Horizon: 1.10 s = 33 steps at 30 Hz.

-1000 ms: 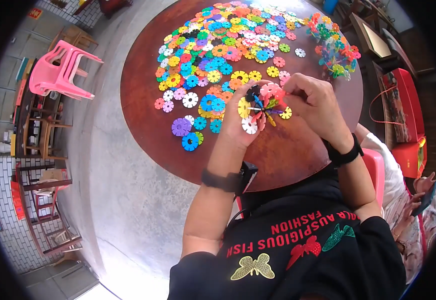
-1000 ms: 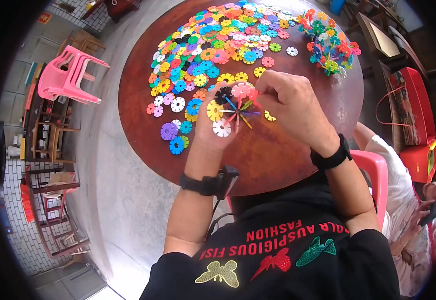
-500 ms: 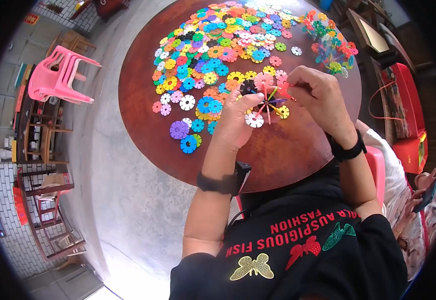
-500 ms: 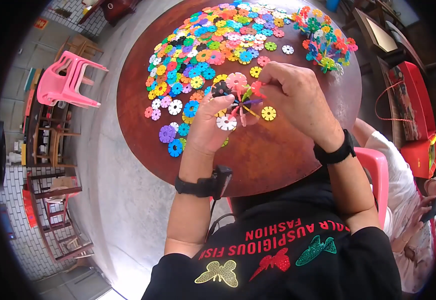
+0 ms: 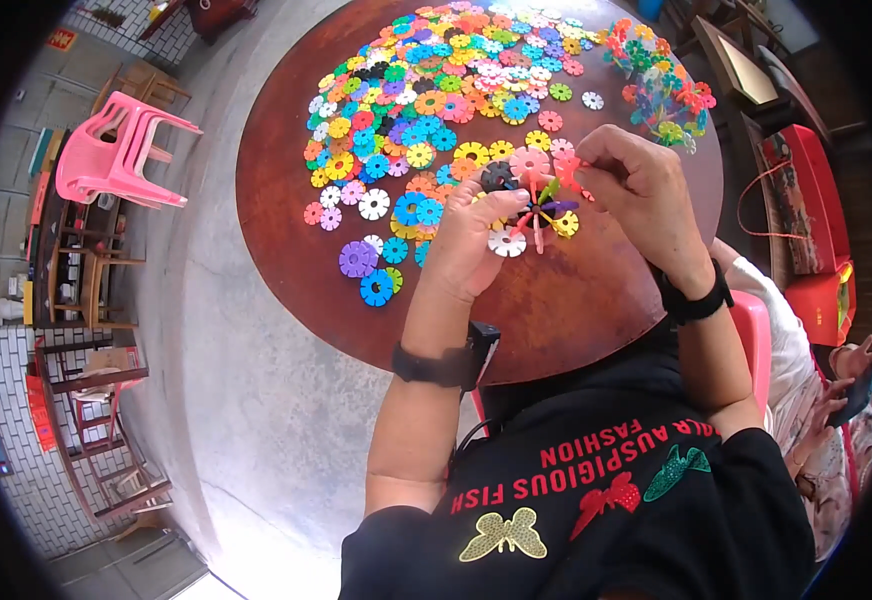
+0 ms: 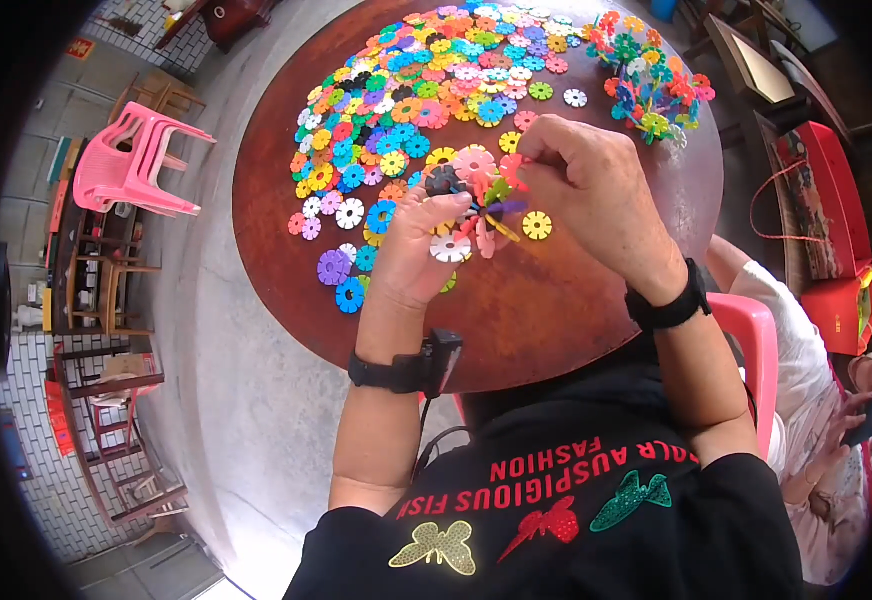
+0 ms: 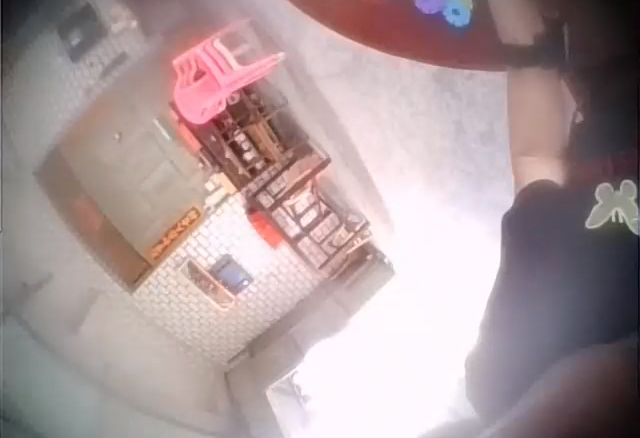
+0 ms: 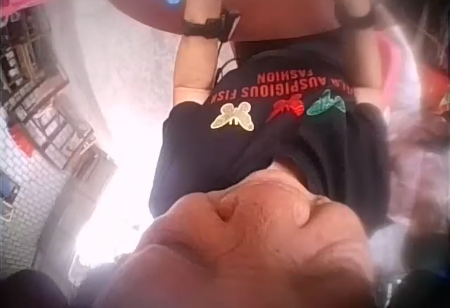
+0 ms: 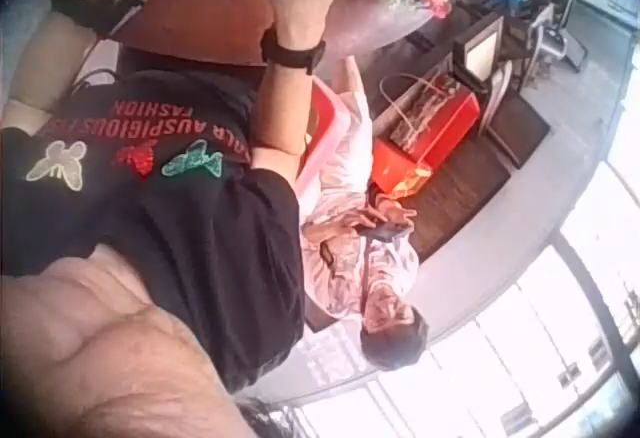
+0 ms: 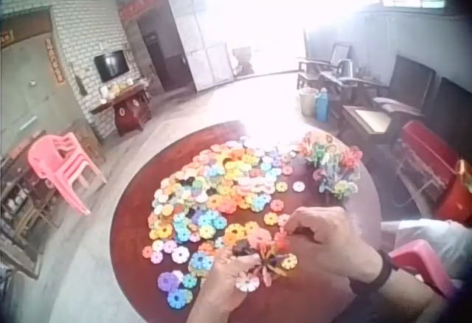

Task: Assembling snowflake-shaped interlocking building toys into a sphere.

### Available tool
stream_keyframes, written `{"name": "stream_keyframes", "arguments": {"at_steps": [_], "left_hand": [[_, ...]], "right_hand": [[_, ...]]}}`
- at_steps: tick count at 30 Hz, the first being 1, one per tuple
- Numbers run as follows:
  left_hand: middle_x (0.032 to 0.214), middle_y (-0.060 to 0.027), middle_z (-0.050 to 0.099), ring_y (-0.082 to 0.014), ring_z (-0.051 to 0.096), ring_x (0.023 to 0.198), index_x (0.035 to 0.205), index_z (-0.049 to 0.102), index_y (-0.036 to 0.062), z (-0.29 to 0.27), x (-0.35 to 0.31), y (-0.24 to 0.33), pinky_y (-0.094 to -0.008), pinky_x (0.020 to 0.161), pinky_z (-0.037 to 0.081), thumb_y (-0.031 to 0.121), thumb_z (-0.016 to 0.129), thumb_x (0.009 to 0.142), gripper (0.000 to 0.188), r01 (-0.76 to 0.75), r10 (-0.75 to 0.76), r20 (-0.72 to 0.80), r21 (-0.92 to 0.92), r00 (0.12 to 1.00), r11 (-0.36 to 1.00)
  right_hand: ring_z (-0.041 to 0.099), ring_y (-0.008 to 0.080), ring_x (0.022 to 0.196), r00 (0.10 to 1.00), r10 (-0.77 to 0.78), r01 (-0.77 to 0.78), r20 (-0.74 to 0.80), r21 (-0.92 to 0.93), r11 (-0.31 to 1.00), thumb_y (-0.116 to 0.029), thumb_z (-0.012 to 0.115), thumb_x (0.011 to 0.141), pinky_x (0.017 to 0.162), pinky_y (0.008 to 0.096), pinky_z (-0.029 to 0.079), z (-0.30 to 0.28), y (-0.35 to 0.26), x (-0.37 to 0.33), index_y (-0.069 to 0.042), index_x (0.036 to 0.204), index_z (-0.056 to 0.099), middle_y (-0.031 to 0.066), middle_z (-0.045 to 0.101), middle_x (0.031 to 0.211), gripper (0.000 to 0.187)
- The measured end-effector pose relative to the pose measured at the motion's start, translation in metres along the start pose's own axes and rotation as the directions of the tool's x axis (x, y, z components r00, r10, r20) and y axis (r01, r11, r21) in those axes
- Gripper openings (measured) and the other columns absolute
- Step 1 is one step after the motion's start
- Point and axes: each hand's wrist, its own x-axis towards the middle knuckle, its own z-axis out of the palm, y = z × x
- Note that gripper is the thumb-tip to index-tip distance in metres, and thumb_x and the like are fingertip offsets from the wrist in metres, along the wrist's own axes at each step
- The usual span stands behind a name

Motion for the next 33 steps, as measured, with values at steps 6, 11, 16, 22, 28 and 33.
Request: {"name": "stream_keyframes", "arguments": {"at_steps": [6,11,16,22,28,33], "left_hand": [[0.096,-0.0122,0.065,-0.0207,0.066,0.080,0.112,0.053,-0.0009,0.000,-0.001,0.001,-0.0343,0.064,0.057,-0.003,0.059,0.079,0.034,-0.002,-0.001,0.053,0.054,0.999,0.999],[0.098,-0.0130,0.064,-0.0219,0.066,0.083,0.114,0.051,-0.0018,0.004,-0.002,-0.001,-0.0353,0.063,0.056,-0.003,0.059,0.080,0.035,0.055,-0.061,0.083,0.071,0.995,0.996],[0.104,-0.0160,0.063,-0.0264,0.067,0.086,0.118,0.050,-0.0055,0.009,-0.003,-0.005,-0.0312,0.062,0.054,0.004,0.058,0.084,0.036,0.063,-0.065,0.007,0.146,0.998,0.987],[0.100,-0.0138,0.064,-0.0265,0.067,0.085,0.112,0.053,-0.0055,0.007,-0.002,-0.011,-0.0306,0.062,0.054,-0.001,0.057,0.082,0.031,0.007,-0.004,-0.013,0.191,1.000,0.982],[0.089,-0.0090,0.063,-0.0143,0.062,0.065,0.109,0.052,-0.0016,0.020,-0.004,-0.011,-0.0255,0.048,0.047,-0.007,0.058,0.080,0.030,0.024,-0.005,-0.138,0.133,0.990,0.991],[0.095,-0.0112,0.064,-0.0187,0.065,0.076,0.113,0.052,-0.0033,0.012,0.000,-0.013,-0.0298,0.060,0.051,-0.006,0.056,0.081,0.032,-0.006,0.016,-0.047,0.200,0.999,0.980]], "right_hand": [[0.055,0.0201,0.054,1.000,0.007,-0.006,0.027,-0.043,0.999,0.001,0.062,0.074,0.052,0.0298,0.042,-0.003,-0.001,0.000,0.002,0.078,0.053,0.0118,0.056,0.063,0.010],[0.055,0.0243,0.055,0.999,-0.028,0.032,0.038,-0.093,0.995,0.000,0.062,0.072,0.052,0.0319,0.042,-0.006,0.001,0.001,0.003,0.078,0.053,0.0138,0.055,0.063,0.011],[0.055,0.0290,0.056,0.989,0.016,-0.002,0.149,-0.089,0.996,0.000,0.060,0.072,0.053,0.0342,0.042,-0.011,0.005,-0.001,0.003,0.077,0.053,0.0158,0.054,0.063,0.009],[0.057,0.0322,0.061,0.988,-0.043,0.063,0.151,-0.132,0.989,0.000,0.059,0.073,0.055,0.0366,0.043,-0.011,0.004,-0.002,0.002,0.077,0.053,0.0171,0.055,0.065,0.008],[0.058,0.0333,0.063,0.993,-0.052,0.062,0.107,-0.093,0.994,0.000,0.058,0.074,0.056,0.0380,0.044,-0.003,0.010,-0.004,0.001,0.079,0.052,0.0167,0.055,0.066,0.009],[0.058,0.0335,0.064,0.992,-0.071,0.083,0.101,-0.127,0.988,0.000,0.058,0.074,0.056,0.0389,0.044,0.003,0.015,-0.006,0.001,0.077,0.051,0.0163,0.055,0.066,0.008]]}}
